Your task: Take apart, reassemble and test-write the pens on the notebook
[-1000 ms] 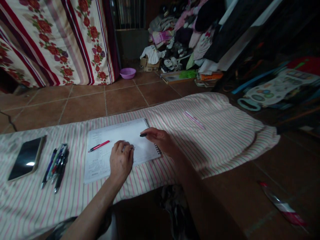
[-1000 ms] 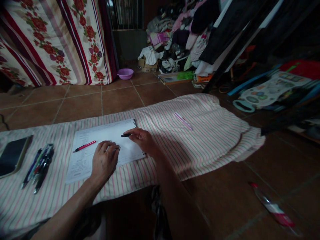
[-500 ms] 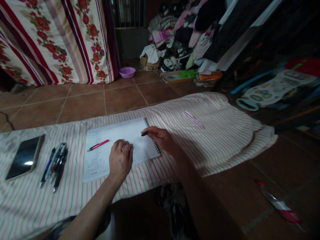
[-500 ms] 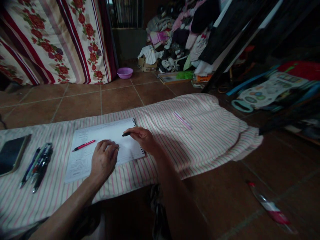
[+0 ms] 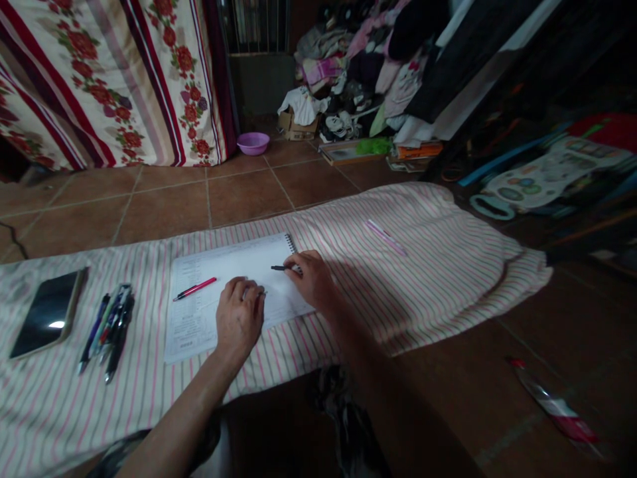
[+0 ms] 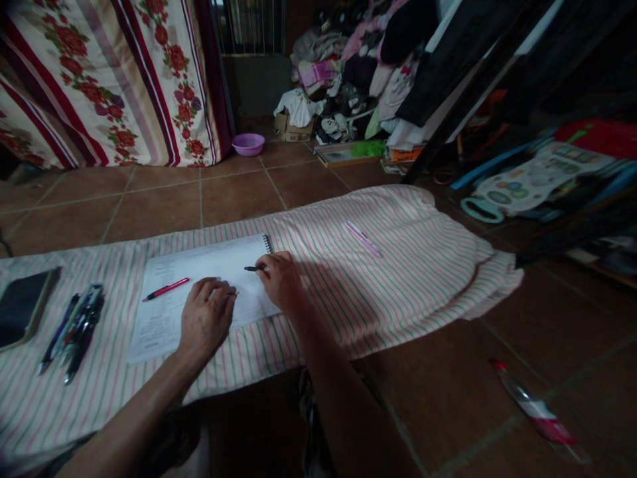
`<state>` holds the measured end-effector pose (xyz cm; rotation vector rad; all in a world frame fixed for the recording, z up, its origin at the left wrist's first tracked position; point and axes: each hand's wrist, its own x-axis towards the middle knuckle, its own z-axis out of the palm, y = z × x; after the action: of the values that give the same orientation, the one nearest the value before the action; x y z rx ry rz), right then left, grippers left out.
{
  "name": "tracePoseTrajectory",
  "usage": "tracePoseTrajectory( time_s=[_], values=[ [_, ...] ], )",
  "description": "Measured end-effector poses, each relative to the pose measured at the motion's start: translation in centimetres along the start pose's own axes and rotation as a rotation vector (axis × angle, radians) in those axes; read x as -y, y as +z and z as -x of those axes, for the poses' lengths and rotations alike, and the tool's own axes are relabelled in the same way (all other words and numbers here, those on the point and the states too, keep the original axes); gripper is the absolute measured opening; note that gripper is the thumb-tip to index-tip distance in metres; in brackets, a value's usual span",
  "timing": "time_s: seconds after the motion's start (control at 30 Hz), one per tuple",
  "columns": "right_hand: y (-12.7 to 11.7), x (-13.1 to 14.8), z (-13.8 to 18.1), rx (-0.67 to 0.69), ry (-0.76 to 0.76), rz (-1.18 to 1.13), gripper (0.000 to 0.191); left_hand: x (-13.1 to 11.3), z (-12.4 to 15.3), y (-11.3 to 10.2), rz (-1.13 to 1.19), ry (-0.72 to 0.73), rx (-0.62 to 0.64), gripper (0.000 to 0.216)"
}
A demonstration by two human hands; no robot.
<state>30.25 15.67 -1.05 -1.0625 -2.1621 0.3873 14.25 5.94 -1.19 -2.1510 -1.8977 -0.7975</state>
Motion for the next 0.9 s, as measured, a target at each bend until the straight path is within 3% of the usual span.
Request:
tracePoseTrajectory(
  time_s=[0.43,0.73,0.9],
  values=[
    [0.5,0.5,0.5,0.067,0.034,0.128,0.008,-0.1,0.0,-0.1,0.0,-0.014,-0.007,0.016],
    [0.4,0.4,0.4,0.03,-0.009,0.029,0.01,0.0,0.1,-0.1,0.001,-0.003,-0.007,0.016],
    [-0.7,-0.5,0.0,-0.034,0.063,-0.002,0.011,0.0,0.1,-0.1,0.001,0.003,-0.021,0.016]
  ],
)
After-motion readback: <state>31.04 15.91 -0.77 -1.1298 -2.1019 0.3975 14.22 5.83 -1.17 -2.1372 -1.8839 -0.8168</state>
